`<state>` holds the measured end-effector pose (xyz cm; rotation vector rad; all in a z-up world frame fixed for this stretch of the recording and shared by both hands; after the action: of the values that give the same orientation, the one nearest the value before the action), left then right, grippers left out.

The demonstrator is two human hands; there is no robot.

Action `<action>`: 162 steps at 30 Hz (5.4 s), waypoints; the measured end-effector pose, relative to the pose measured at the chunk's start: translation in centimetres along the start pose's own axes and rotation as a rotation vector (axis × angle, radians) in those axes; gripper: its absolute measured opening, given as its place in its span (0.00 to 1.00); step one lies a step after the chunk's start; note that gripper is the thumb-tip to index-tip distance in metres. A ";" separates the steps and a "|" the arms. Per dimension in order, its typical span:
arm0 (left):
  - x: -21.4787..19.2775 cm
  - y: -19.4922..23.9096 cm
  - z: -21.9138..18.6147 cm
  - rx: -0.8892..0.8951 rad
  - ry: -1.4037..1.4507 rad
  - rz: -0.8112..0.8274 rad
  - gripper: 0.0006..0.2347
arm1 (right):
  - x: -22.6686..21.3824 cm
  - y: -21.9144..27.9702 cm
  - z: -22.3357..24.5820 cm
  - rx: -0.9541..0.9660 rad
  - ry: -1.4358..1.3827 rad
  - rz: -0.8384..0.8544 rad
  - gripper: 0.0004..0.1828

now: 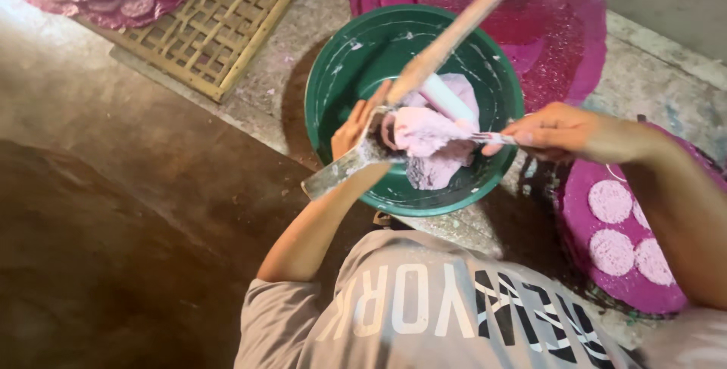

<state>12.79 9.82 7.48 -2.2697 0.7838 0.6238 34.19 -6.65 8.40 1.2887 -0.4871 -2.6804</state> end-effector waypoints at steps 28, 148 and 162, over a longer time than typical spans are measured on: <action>4.1 -0.2 -2.3 0.070 -0.024 0.116 0.34 | 3.4 0.2 18.0 -0.185 1.044 -0.351 0.06; 44.5 -1.0 -12.7 -0.256 0.893 0.795 0.32 | 16.1 36.3 -15.2 -0.012 -1.404 -0.675 0.45; 38.8 10.2 -5.5 -0.082 0.528 0.479 0.30 | 18.0 36.0 -17.8 0.182 -1.438 -0.790 0.52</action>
<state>34.60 -14.39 -16.59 -2.3588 1.6123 0.2518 35.85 -49.17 -2.99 -0.9441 -0.3147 -3.8532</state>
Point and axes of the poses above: each hand's wrist, its own y-axis away from the middle knuckle, its own x-axis out of the palm, z = x × y, the point moved 10 cm from there along -y, towards the middle knuckle, and after that the axes turned 3 degrees about x, right-handed, at the moved point
